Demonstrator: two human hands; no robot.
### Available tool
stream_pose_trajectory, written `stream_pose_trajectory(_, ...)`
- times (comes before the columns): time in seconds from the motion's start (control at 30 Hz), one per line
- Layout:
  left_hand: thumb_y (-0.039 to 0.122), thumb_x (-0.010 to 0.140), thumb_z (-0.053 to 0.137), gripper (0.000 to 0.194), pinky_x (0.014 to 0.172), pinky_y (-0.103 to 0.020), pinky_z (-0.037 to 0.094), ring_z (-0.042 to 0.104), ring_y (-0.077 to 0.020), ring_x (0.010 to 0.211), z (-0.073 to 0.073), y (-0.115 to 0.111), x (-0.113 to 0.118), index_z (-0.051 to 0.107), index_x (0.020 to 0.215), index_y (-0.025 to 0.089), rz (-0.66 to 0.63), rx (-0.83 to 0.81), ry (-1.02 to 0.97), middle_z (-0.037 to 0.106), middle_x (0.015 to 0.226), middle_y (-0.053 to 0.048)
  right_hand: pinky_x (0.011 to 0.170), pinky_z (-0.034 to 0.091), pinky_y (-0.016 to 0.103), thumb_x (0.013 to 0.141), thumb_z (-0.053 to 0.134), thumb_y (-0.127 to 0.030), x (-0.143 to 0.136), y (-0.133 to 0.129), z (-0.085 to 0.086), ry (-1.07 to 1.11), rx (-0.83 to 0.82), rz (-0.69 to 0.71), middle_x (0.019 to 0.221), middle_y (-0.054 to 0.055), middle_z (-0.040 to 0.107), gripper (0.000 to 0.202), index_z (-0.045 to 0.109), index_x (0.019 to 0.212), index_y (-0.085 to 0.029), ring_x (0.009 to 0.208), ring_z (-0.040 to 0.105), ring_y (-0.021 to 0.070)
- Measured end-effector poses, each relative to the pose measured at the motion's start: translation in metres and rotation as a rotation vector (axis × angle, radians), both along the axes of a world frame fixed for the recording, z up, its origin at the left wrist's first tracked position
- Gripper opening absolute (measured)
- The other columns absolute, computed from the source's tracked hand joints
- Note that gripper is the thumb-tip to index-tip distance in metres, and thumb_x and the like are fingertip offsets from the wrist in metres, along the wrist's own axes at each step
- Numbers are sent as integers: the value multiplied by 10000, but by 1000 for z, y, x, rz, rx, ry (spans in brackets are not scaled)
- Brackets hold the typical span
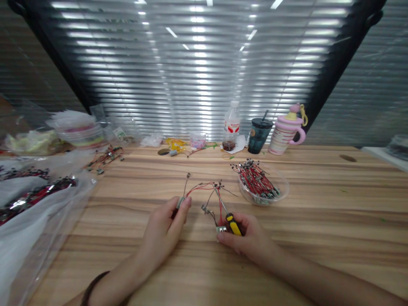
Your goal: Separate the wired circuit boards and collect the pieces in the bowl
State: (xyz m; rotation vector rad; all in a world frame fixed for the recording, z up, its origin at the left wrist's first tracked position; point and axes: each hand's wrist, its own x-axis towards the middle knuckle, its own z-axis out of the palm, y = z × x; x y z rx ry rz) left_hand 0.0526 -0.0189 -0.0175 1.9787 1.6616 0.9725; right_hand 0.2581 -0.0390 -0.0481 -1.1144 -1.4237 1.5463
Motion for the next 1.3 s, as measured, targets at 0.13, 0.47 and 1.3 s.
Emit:
stream_pose_trajectory(0.13, 442, 868, 380, 380, 516, -205, 316, 424, -95, 515, 3, 7, -6, 437, 603, 176, -8, 48, 33, 397, 528, 45, 456, 295, 172, 699, 707, -307, -1, 0, 1, 22, -7, -89, 676, -38, 488, 281, 571, 889, -150, 532, 389, 54)
stream_pose_trajectory(0.47, 385, 811, 475, 257, 583, -214, 388, 537, -127, 624, 2, 9, -8, 620, 832, 174, 54, -32, -76, 625, 728, 4, 422, 279, 164, 692, 706, -298, 0, -2, 5, 104, -15, -112, 626, -48, 481, 248, 581, 832, -136, 476, 368, 36)
stream_pose_trajectory(1.3, 206, 809, 568, 101, 556, -188, 439, 564, -80, 575, 9, 2, 8, 536, 880, 143, -214, -745, -1122, 636, 700, -21, 375, 206, 165, 717, 697, -339, 4, -2, -4, 326, -69, -159, 587, -42, 477, 270, 611, 873, -137, 397, 356, 20)
